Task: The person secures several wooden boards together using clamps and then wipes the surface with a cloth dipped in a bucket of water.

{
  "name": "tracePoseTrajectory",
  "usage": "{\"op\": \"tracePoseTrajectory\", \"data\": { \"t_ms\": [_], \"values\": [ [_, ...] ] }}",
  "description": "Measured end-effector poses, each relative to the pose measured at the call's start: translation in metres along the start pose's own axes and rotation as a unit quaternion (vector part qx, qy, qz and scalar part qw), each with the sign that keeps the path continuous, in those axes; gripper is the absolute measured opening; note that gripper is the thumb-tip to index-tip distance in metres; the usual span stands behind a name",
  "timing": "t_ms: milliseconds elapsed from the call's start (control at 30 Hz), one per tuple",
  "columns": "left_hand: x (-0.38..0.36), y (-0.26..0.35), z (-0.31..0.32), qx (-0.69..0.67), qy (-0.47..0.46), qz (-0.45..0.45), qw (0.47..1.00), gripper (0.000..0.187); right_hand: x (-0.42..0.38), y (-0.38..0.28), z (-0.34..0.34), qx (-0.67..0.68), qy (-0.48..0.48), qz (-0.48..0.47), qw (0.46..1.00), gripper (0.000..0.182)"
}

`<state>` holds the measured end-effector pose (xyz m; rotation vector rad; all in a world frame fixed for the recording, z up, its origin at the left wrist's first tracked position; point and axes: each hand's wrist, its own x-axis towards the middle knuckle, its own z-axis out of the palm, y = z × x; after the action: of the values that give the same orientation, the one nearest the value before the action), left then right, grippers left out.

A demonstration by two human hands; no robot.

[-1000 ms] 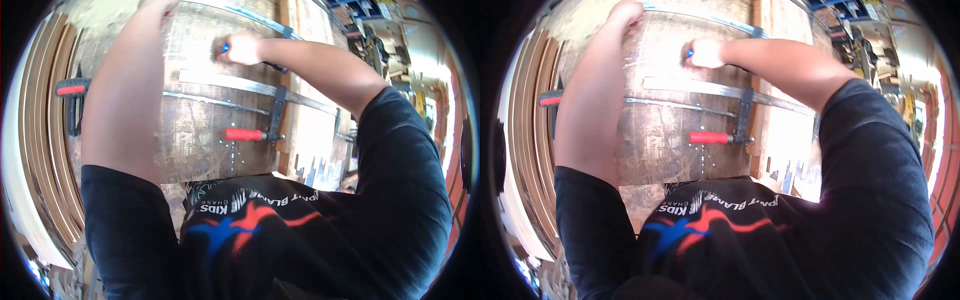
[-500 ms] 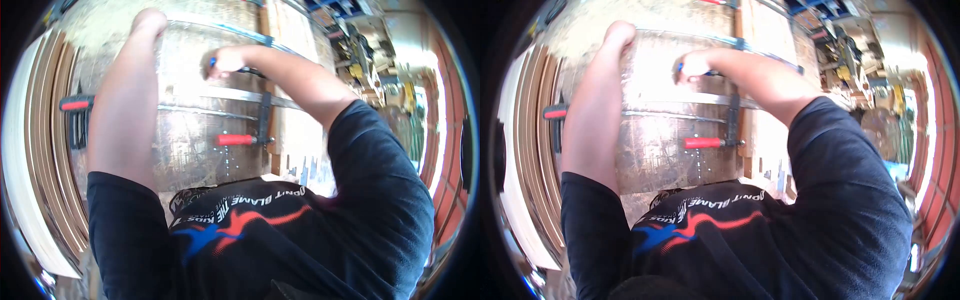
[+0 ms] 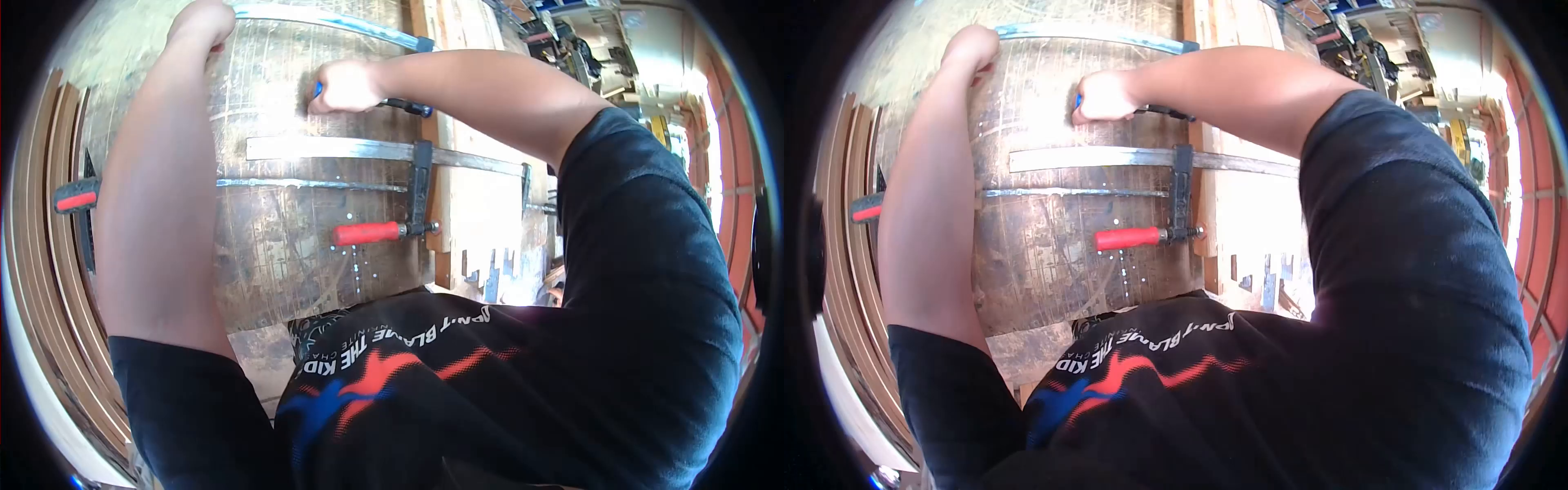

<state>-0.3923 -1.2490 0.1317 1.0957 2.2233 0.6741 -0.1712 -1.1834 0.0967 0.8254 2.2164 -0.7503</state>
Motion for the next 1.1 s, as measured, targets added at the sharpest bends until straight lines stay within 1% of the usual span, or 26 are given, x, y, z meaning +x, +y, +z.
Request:
{"op": "tracePoseTrajectory", "data": {
  "t_ms": [67,100,167,233,267,367,400,500,533,567,600,633,667,700,767,833,867,967,1000,1033,1067,1100],
  "values": [
    [0.05,-0.019,0.015,0.035,-0.003,-0.032,0.999,0.023,0.0,-0.001,0.008,-0.135,0.09,-0.041,0.986,0.035],
    [0.066,-0.027,0.019,0.047,-0.007,-0.039,0.998,0.022,-0.01,-0.014,0.01,-0.166,0.124,0.007,0.978,0.037],
    [0.081,-0.039,0.026,0.058,-0.016,-0.048,0.997,0.022,-0.02,-0.02,0.017,-0.109,0.149,0.016,0.983,0.036],
    [0.088,-0.037,0.027,0.047,-0.019,-0.049,0.998,0.022,-0.034,-0.034,0.023,-0.098,0.189,0.077,0.974,0.037],
    [0.085,-0.034,0.026,0.045,-0.02,-0.047,0.998,0.022,-0.042,-0.04,0.023,-0.089,0.191,0.093,0.973,0.037],
    [0.079,-0.032,0.022,0.045,-0.018,-0.055,0.997,0.023,-0.052,-0.046,0.023,-0.093,0.222,0.096,0.966,0.037],
    [0.078,-0.032,0.022,0.046,-0.018,-0.057,0.997,0.023,-0.047,-0.042,0.025,-0.068,0.224,0.084,0.969,0.039],
    [0.079,-0.031,0.022,0.047,-0.018,-0.056,0.997,0.024,-0.015,-0.019,0.008,-0.135,0.081,0.059,0.986,0.038],
    [0.079,-0.032,0.021,0.045,-0.016,-0.056,0.997,0.024,-0.008,-0.005,-0.001,-0.043,0.001,0.051,0.998,0.037],
    [0.079,-0.033,0.021,0.047,-0.015,-0.056,0.997,0.024,0.0,0.009,-0.008,0.051,-0.08,0.039,0.995,0.037],
    [0.078,-0.033,0.021,0.049,-0.013,-0.056,0.997,0.024,0.003,0.014,-0.011,0.144,-0.163,0.024,0.976,0.037],
    [0.077,-0.035,0.021,0.052,-0.011,-0.055,0.997,0.024,0.004,0.021,-0.013,0.222,-0.203,0.063,0.952,0.031],
    [0.073,-0.035,0.021,0.057,-0.011,-0.05,0.997,0.025,0.0,0.02,-0.018,0.27,-0.26,0.055,0.925,0.028],
    [0.071,-0.037,0.02,0.06,-0.01,-0.046,0.997,0.025,0.001,0.02,-0.022,0.312,-0.321,0.048,0.893,0.027],
    [0.07,-0.04,0.023,0.074,-0.017,-0.041,0.996,0.026,0.036,0.038,-0.023,0.318,-0.44,0.075,0.837,0.03],
    [0.077,-0.051,0.025,0.087,-0.011,-0.048,0.995,0.026,0.022,0.031,-0.021,0.303,-0.367,0.05,0.878,0.034],
    [0.086,-0.06,0.027,0.095,-0.005,-0.055,0.994,0.026,0.014,0.026,-0.017,0.277,-0.285,0.04,0.917,0.032],
    [-0.018,0.024,-0.015,0.027,-0.051,-0.056,0.997,0.026,-0.006,0.01,-0.007,0.173,-0.131,0.033,0.976,0.028],
    [-0.01,0.054,-0.01,0.065,-0.032,-0.195,0.978,0.025,0.001,0.014,-0.006,0.107,-0.11,0.032,0.988,0.031],
    [-0.002,0.067,-0.009,0.086,-0.033,-0.27,0.959,0.025,-0.003,0.01,-0.002,0.025,-0.039,0.01,0.999,0.032],
    [0.005,0.08,-0.009,0.106,-0.036,-0.343,0.933,0.024,-0.009,0.004,0.001,-0.058,0.033,-0.009,0.998,0.035],
    [0.02,0.059,-0.004,0.095,-0.029,-0.292,0.951,0.025,-0.014,0.0,0.005,-0.14,0.105,-0.024,0.984,0.038]
  ]
}}
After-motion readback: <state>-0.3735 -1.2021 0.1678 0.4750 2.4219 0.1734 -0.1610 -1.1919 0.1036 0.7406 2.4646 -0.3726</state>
